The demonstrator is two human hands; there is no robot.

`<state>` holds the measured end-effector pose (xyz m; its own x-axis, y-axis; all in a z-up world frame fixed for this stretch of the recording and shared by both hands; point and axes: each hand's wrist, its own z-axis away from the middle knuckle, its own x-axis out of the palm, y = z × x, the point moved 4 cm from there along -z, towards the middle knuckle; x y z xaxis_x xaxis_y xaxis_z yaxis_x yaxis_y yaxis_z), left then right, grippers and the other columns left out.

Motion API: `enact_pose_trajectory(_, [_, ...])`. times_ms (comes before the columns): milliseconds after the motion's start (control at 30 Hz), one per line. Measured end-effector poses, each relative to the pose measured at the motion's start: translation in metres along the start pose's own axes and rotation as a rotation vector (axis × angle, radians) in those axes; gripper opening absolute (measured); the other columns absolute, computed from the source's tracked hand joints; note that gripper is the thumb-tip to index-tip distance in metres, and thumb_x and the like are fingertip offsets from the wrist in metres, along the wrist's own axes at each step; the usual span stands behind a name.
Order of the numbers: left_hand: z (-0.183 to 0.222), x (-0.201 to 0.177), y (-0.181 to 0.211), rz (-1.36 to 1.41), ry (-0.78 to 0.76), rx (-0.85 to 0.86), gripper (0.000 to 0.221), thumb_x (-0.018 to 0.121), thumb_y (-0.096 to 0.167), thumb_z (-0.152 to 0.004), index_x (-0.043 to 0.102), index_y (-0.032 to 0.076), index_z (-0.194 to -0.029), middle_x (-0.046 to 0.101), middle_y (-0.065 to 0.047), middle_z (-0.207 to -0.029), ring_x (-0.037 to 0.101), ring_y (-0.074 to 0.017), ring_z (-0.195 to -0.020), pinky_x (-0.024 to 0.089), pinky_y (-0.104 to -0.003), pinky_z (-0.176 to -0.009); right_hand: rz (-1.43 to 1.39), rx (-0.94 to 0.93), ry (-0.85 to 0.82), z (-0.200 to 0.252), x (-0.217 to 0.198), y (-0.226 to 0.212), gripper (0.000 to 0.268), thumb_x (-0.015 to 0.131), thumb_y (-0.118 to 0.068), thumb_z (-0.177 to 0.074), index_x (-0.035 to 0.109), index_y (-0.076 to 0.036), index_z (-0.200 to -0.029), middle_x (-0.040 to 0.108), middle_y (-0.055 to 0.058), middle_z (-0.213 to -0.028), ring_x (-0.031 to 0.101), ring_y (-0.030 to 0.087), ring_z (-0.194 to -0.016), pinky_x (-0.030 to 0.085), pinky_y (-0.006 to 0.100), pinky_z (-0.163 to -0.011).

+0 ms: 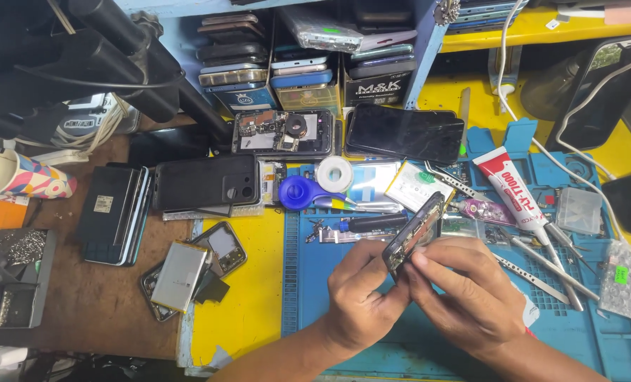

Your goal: Disassembling and reassembling internal components of a mobile phone, including the battery and motherboard.

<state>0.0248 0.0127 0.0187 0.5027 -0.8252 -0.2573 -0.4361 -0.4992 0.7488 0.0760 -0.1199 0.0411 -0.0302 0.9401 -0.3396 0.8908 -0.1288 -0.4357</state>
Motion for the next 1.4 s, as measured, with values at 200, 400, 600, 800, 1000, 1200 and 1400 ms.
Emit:
enact_pose_trajectory(200, [-0.0008, -0.0007, 0.0017, -0.039, 0.009, -0.006, 0.025, 0.072, 0.009, -0.097, 0.071, 0.005, -0.122, 0.067, -0.008, -0.097, 0.068, -0.0202, -0.08, 0.059, -0.03, -0.07, -0.01, 0.0, -0.036, 0.002, -0.0018, 0.002, 0.026, 0.078, 0.003, -0.088, 0.066, 0.001, -0.112, 0.069, 0.019, -0.106, 0.073, 0.03, -0.087, 0.065, 0.037, -0.081])
enact_pose_trajectory(400, [0.0031, 0.0014, -0.0022, 0.002, -0.006, 0.015, 0.028, 0.072, 0.0, -0.093, 0.071, 0.004, -0.121, 0.065, -0.007, -0.096, 0.065, -0.0207, -0.079, 0.058, -0.03, -0.068, -0.009, 0.087, -0.012, 0.0022, -0.001, 0.0027, 0.024, 0.08, 0.0, -0.088, 0.068, -0.007, -0.108, 0.068, 0.014, -0.106, 0.073, 0.025, -0.087, 0.063, 0.035, -0.084])
enact_pose_trajectory(600, [0.0032, 0.0019, -0.0026, 0.008, 0.007, 0.029, 0.026, 0.072, -0.001, -0.092, 0.072, 0.003, -0.118, 0.065, -0.008, -0.094, 0.065, -0.0207, -0.078, 0.057, -0.029, -0.068, -0.088, 0.062, 0.087, -0.0006, 0.0046, 0.0032, 0.022, 0.08, 0.002, -0.084, 0.067, -0.003, -0.101, 0.069, 0.017, -0.098, 0.07, 0.028, -0.08, 0.062, 0.037, -0.077])
enact_pose_trajectory(800, [0.0015, 0.0016, 0.0005, 0.025, 0.016, 0.055, 0.027, 0.073, 0.003, -0.096, 0.071, 0.003, -0.122, 0.067, -0.009, -0.096, 0.066, -0.0187, -0.079, 0.06, -0.028, -0.069, -0.103, 0.058, 0.09, -0.0017, 0.0046, 0.0044, 0.023, 0.08, 0.003, -0.084, 0.068, -0.004, -0.102, 0.067, 0.014, -0.093, 0.067, 0.026, -0.078, 0.059, 0.034, -0.075])
enact_pose_trajectory(1000, [0.0028, 0.0004, 0.0007, 0.019, 0.019, 0.052, 0.025, 0.074, 0.004, -0.095, 0.071, 0.003, -0.12, 0.069, -0.01, -0.099, 0.07, -0.02, -0.081, 0.061, -0.029, -0.07, -0.117, 0.066, 0.085, -0.0014, 0.0043, 0.0046, 0.023, 0.079, 0.003, -0.084, 0.068, -0.003, -0.104, 0.067, 0.012, -0.09, 0.066, 0.025, -0.077, 0.058, 0.033, -0.074])
enact_pose_trajectory(1200, [0.0033, 0.0004, 0.0003, 0.034, 0.012, 0.057, 0.032, 0.073, 0.005, -0.098, 0.066, 0.005, -0.129, 0.071, -0.011, -0.104, 0.073, -0.0213, -0.087, 0.063, -0.029, -0.076, -0.118, 0.061, 0.056, -0.0033, 0.0029, 0.0046, 0.023, 0.078, 0.002, -0.085, 0.068, -0.004, -0.104, 0.065, 0.011, -0.089, 0.064, 0.024, -0.076, 0.057, 0.033, -0.074])
enact_pose_trajectory(1400, [0.0053, 0.0008, -0.0011, 0.039, 0.005, 0.071, 0.035, 0.074, 0.004, -0.098, 0.064, 0.004, -0.132, 0.071, -0.012, -0.105, 0.073, -0.0216, -0.087, 0.064, -0.029, -0.074, -0.129, 0.094, 0.079, -0.0009, 0.0049, 0.0059, 0.021, 0.078, 0.001, -0.084, 0.069, -0.003, -0.102, 0.063, 0.01, -0.085, 0.06, 0.022, -0.072, 0.053, 0.032, -0.072])
